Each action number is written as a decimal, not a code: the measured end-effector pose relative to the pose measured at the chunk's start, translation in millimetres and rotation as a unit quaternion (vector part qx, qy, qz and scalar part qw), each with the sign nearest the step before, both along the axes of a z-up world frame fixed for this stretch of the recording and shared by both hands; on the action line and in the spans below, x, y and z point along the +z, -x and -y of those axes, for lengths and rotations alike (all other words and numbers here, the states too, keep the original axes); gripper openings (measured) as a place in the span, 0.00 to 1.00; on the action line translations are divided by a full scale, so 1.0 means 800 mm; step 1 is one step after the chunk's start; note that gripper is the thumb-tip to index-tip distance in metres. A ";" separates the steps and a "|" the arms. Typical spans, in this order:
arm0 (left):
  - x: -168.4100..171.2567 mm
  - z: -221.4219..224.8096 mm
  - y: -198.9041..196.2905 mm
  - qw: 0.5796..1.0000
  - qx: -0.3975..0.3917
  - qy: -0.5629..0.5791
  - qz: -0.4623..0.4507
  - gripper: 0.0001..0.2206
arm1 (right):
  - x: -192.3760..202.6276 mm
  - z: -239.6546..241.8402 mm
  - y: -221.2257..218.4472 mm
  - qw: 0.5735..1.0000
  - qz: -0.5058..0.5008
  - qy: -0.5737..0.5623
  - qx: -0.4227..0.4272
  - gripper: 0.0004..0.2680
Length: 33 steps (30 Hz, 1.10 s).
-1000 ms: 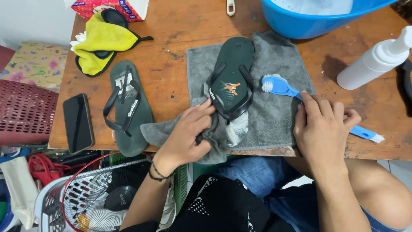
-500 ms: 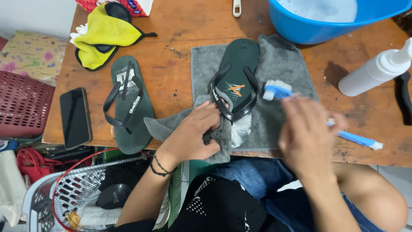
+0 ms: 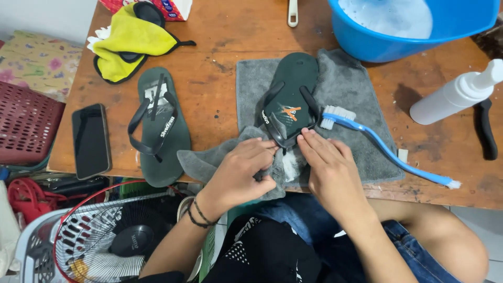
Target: Cleaning the straps and footbed of a flip-flop using a brush, soapy water, and a cloth on a workbench.
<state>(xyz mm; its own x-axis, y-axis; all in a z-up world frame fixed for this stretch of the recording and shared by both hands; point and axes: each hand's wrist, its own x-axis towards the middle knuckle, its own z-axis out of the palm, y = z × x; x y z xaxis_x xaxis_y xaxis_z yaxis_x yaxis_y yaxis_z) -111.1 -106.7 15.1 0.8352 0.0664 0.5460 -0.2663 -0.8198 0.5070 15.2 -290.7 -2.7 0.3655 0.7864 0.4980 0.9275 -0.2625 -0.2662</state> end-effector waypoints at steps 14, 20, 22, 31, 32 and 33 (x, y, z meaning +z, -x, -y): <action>-0.040 0.018 0.009 0.991 0.002 -0.077 0.111 0.09 | -0.016 0.004 0.010 0.979 -0.006 -0.205 -0.016 0.14; -0.006 0.046 0.036 0.994 -0.031 -0.008 0.107 0.11 | 0.000 0.021 0.023 0.958 -0.031 -0.286 -0.004 0.11; 0.017 0.056 0.044 0.994 -0.059 0.038 0.082 0.11 | 0.010 0.036 0.043 0.954 -0.046 -0.296 0.007 0.10; 0.059 0.093 0.034 0.946 0.001 0.323 -0.019 0.09 | -0.065 0.083 0.138 0.945 0.138 -0.291 -0.059 0.16; 0.057 0.091 0.025 0.941 -0.007 0.332 -0.066 0.09 | -0.054 0.076 0.137 0.964 0.086 -0.247 -0.057 0.17; 0.056 0.088 0.015 0.934 -0.017 0.340 -0.112 0.10 | -0.043 0.068 0.133 0.977 0.034 -0.202 -0.055 0.19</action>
<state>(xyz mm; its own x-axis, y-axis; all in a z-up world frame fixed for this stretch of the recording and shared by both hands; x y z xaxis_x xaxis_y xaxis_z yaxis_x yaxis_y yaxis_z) -123.3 -176.9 59.9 0.9312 0.3048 0.2000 -0.1125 -0.2814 0.9530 -91.5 -345.2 -37.3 0.3929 0.4776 0.7858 0.9183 -0.2484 -0.3082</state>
